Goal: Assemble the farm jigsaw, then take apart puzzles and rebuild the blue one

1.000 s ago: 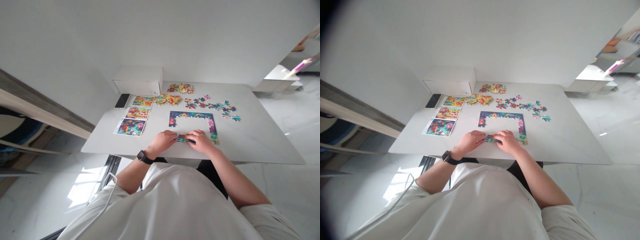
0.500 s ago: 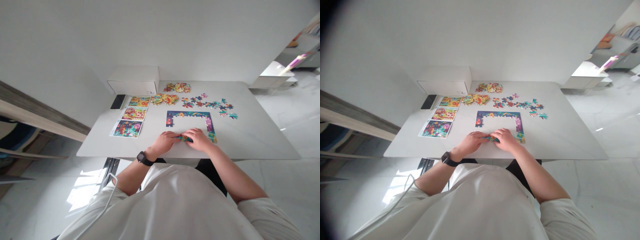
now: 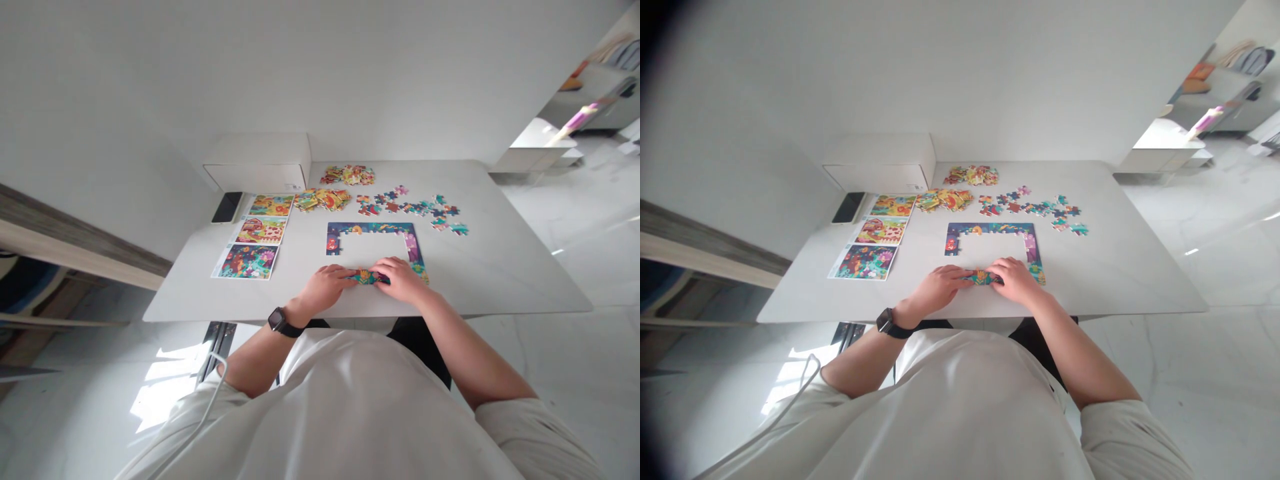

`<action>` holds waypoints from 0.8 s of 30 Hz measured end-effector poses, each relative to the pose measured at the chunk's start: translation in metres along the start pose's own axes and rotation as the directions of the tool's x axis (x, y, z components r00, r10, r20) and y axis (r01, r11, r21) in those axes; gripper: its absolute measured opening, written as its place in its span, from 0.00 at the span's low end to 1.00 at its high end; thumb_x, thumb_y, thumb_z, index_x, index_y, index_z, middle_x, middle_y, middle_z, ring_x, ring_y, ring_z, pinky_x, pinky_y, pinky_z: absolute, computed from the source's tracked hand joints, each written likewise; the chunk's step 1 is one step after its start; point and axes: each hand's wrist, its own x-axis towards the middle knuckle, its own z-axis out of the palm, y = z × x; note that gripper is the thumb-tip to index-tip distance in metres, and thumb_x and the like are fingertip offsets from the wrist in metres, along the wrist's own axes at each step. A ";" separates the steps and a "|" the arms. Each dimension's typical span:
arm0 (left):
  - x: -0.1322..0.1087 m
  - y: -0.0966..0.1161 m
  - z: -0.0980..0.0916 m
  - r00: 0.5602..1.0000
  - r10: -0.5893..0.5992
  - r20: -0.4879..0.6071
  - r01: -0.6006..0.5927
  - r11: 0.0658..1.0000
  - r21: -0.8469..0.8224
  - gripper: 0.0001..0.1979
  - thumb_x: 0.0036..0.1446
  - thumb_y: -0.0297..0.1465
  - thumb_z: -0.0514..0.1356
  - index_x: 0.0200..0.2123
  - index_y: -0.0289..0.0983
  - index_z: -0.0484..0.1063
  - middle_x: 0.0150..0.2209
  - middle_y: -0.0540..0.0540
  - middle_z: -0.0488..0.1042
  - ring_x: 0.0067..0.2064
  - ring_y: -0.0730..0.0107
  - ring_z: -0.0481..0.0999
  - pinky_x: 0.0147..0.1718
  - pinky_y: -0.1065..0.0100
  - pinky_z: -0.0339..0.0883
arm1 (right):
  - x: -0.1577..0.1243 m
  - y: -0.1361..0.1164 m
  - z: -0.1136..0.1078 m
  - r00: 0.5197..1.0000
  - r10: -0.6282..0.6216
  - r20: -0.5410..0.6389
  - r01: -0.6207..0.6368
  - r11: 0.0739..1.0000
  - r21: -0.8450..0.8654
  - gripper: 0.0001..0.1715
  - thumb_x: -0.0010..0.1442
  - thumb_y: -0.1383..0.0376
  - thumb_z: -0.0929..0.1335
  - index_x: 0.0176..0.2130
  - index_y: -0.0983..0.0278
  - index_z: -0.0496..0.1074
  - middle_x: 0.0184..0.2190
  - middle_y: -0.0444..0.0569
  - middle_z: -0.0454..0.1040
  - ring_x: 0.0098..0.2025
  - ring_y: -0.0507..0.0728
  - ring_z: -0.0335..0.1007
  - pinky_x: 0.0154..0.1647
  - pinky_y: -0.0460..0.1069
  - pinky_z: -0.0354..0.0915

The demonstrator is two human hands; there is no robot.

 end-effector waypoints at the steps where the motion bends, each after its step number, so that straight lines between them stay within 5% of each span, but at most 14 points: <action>1: 0.000 0.001 0.000 1.000 -0.002 -0.006 0.002 1.000 -0.001 0.27 0.63 0.18 0.60 0.58 0.49 0.83 0.64 0.51 0.80 0.60 0.56 0.79 0.58 0.54 0.75 | 0.000 0.000 0.000 1.000 -0.008 0.004 0.008 1.000 0.005 0.23 0.63 0.69 0.75 0.57 0.56 0.80 0.52 0.52 0.81 0.53 0.65 0.75 0.59 0.61 0.70; 24: 0.004 0.007 -0.008 0.998 -0.055 0.023 0.055 0.998 -0.032 0.25 0.63 0.19 0.60 0.56 0.48 0.83 0.62 0.49 0.81 0.60 0.57 0.79 0.60 0.54 0.74 | 0.003 -0.005 0.000 0.996 -0.082 0.041 0.081 0.997 0.010 0.23 0.64 0.72 0.73 0.56 0.56 0.82 0.58 0.52 0.81 0.57 0.65 0.75 0.62 0.62 0.68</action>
